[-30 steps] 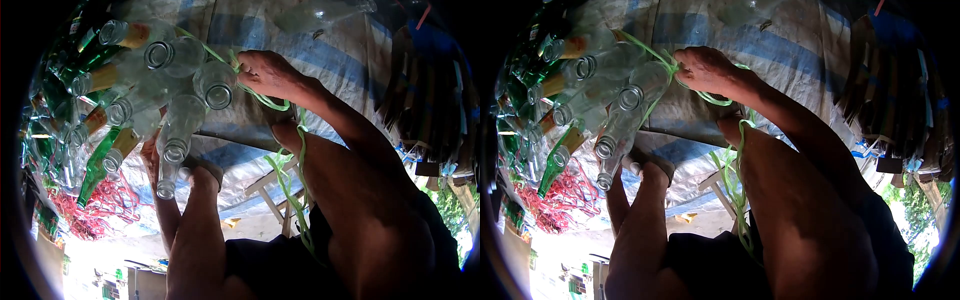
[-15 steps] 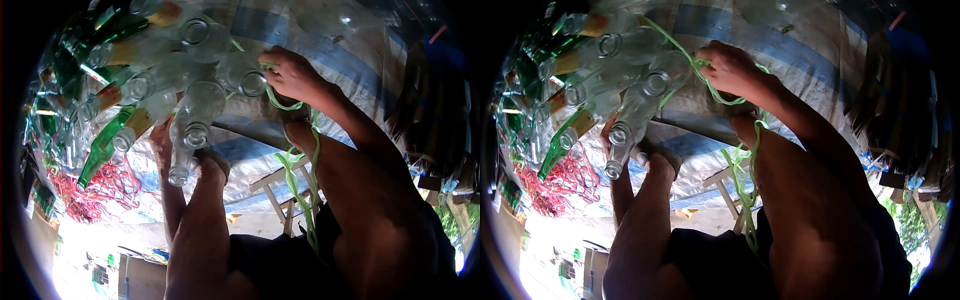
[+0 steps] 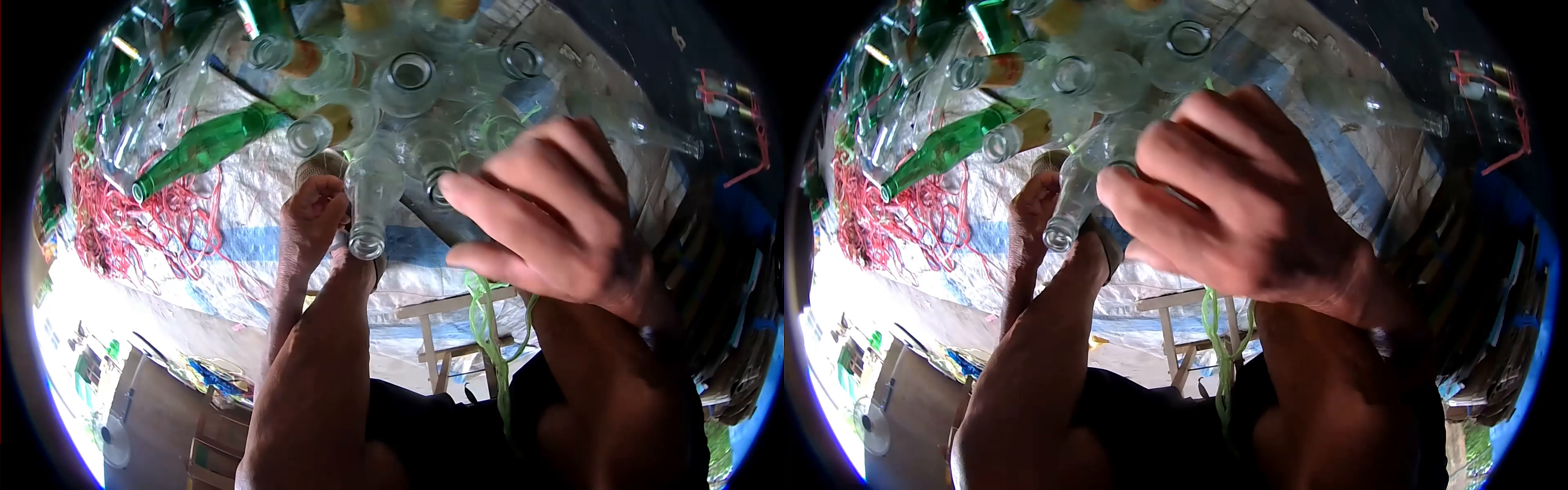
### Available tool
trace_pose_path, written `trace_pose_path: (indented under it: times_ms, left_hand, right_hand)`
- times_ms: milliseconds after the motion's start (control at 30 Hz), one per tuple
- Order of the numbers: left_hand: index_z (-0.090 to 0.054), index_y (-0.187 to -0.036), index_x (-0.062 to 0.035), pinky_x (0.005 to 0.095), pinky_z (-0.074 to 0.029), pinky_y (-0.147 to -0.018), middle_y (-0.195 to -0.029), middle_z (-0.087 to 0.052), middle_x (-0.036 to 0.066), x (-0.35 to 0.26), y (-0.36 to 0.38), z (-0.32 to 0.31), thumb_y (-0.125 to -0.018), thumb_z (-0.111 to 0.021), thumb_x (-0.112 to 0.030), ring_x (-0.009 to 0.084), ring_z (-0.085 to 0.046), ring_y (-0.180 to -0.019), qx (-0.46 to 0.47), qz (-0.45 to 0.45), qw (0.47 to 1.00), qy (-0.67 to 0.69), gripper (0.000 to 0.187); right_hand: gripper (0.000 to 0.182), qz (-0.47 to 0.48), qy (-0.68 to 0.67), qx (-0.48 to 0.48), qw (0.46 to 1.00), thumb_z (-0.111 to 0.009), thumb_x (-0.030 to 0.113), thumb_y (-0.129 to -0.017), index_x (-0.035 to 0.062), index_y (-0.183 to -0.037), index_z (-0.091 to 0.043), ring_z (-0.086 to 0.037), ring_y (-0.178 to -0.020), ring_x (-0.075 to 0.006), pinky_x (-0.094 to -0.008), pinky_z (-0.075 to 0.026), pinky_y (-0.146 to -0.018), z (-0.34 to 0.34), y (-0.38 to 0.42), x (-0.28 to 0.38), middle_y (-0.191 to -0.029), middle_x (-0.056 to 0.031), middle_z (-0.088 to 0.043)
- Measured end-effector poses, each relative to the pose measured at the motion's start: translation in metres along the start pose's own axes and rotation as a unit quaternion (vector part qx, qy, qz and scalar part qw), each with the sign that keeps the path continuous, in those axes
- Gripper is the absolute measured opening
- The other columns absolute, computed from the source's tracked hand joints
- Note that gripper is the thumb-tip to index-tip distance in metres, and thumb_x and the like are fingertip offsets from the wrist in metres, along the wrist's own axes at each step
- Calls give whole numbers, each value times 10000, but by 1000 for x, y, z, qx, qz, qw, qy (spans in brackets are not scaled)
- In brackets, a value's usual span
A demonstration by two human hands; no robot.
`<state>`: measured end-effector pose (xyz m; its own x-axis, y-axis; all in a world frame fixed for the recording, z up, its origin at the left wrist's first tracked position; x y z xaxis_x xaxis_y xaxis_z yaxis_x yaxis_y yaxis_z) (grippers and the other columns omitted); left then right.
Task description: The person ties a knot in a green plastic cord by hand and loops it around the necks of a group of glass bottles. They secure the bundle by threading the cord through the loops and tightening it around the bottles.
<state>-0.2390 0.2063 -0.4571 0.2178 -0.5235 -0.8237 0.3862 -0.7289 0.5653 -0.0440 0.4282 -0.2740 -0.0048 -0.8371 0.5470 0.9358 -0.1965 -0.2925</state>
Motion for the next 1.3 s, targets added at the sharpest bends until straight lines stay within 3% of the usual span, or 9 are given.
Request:
trace_pose_path:
  times_ms: [100,233,400,667,1000,1300]
  left_hand:
    - [-648,-1115,-5,234,-532,-711,-883,-666,12,-7,5,-5,-922,-671,23,58,-615,-774,24,-14,999,-34,196]
    - [-641,-1112,-4,236,-525,-727,-861,-648,16,-19,8,-9,-878,-702,3,59,-604,-787,17,-19,996,-90,242]
    - [-619,-1118,-13,237,-511,-684,-836,-623,22,-37,11,-11,-869,-696,-4,63,-578,-749,5,-48,985,-167,261]
    - [-567,-1259,-29,243,-492,-659,-882,-613,41,-10,3,-13,-788,-705,40,83,-571,-699,4,-53,991,-120,496]
    - [-559,-1316,-35,285,-538,-686,-907,-656,93,-12,-3,-17,-759,-729,23,149,-622,-704,-9,-66,986,-151,585]
    - [-551,-1322,-33,296,-536,-684,-900,-654,92,-19,-1,-17,-783,-734,5,156,-638,-732,-1,-46,982,-183,570]
  right_hand:
    - [616,-31,112,88,989,-904,178,-555,50,-1118,-689,-554,-822,-240,-382,-439,-731,-24,-10,-9,-876,-43,-549]
    - [573,-48,106,113,987,-907,149,-584,59,-1101,-675,-591,-843,-242,-380,-458,-778,-31,-18,-12,-883,-44,-574]
    - [534,-60,61,130,988,-920,150,-617,48,-1084,-681,-628,-802,-251,-386,-484,-807,-29,-27,-5,-858,-64,-626]
    - [512,-13,70,132,989,-926,114,-583,5,-1019,-681,-637,-752,-258,-431,-513,-846,-31,-27,1,-824,-82,-659]
    - [456,-28,46,162,985,-917,112,-577,23,-944,-662,-610,-679,-223,-475,-502,-973,-32,-25,7,-750,-53,-630]
    - [508,-48,57,184,980,-929,179,-563,36,-983,-680,-608,-796,-224,-483,-478,-1020,-28,-24,11,-786,-37,-615]
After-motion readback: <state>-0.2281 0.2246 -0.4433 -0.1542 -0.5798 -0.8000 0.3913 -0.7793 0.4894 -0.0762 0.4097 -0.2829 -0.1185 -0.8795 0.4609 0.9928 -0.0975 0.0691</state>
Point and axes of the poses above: each hand's wrist, its own y-axis away from the middle knuckle, its own z-axis out of the back of the hand, x = y × z, the point moved 4 cm from there along -y, towards the middle knuckle
